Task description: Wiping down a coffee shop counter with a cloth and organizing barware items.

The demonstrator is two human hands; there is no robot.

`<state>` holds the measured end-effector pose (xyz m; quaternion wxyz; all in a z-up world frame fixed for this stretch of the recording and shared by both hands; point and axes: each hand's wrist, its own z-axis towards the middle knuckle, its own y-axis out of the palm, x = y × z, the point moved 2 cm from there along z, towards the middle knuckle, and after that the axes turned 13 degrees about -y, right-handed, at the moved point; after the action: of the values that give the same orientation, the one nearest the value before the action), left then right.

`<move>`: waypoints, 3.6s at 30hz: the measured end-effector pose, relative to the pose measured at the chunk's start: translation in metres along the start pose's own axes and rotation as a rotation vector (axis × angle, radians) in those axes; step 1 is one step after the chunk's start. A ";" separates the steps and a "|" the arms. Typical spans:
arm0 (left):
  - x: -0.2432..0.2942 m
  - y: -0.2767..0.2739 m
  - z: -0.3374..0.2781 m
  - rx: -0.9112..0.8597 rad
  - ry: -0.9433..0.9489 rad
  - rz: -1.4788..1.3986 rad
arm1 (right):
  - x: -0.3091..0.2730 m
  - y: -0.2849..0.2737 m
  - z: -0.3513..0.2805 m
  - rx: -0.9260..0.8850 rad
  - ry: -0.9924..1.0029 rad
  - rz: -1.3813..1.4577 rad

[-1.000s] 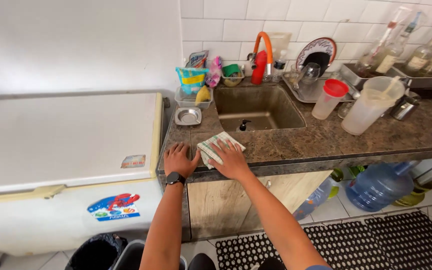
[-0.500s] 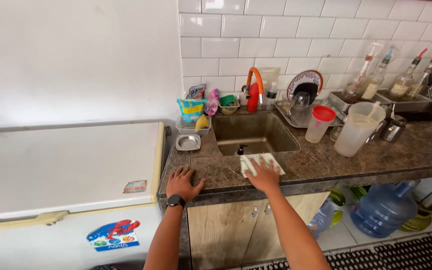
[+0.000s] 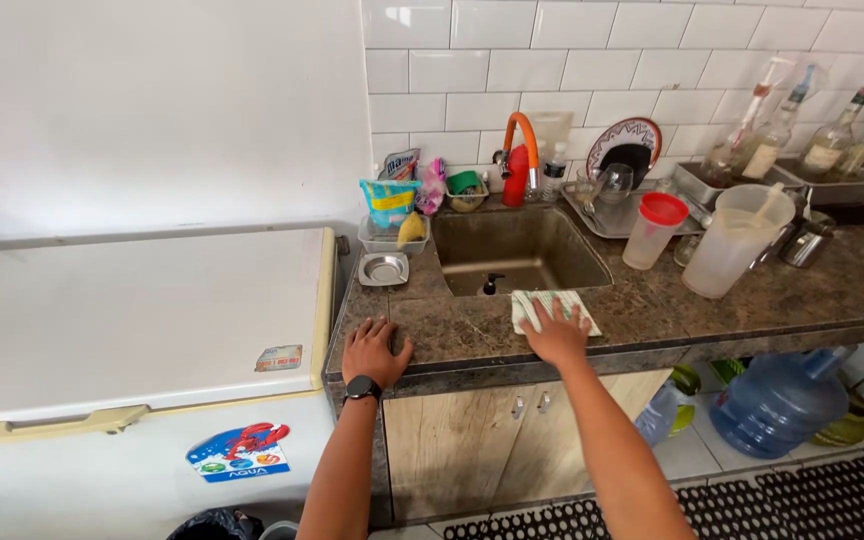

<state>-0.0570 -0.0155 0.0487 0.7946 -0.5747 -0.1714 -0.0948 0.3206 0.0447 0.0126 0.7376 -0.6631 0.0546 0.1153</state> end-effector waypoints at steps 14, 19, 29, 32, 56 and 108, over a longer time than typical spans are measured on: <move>0.001 -0.007 0.000 -0.001 0.010 -0.015 | 0.010 -0.005 -0.023 -0.018 -0.202 -0.144; 0.000 0.000 0.001 0.022 -0.004 -0.018 | -0.006 0.011 0.016 -0.013 0.086 -0.070; -0.007 0.005 0.007 0.071 -0.001 -0.044 | -0.087 -0.021 -0.053 -0.035 -0.389 -0.121; -0.003 0.000 0.004 0.030 -0.005 -0.059 | -0.015 0.006 -0.010 -0.011 -0.151 -0.168; -0.004 0.004 0.003 -0.003 -0.001 -0.029 | -0.051 -0.007 -0.003 -0.177 0.002 -0.170; 0.020 -0.002 0.020 0.111 0.078 0.183 | 0.020 -0.049 0.000 -0.179 0.233 -0.072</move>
<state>-0.0421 0.0040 0.0638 0.8366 -0.5389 -0.0921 -0.0346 0.3513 0.0424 0.0552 0.6677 -0.7367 0.1057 0.0156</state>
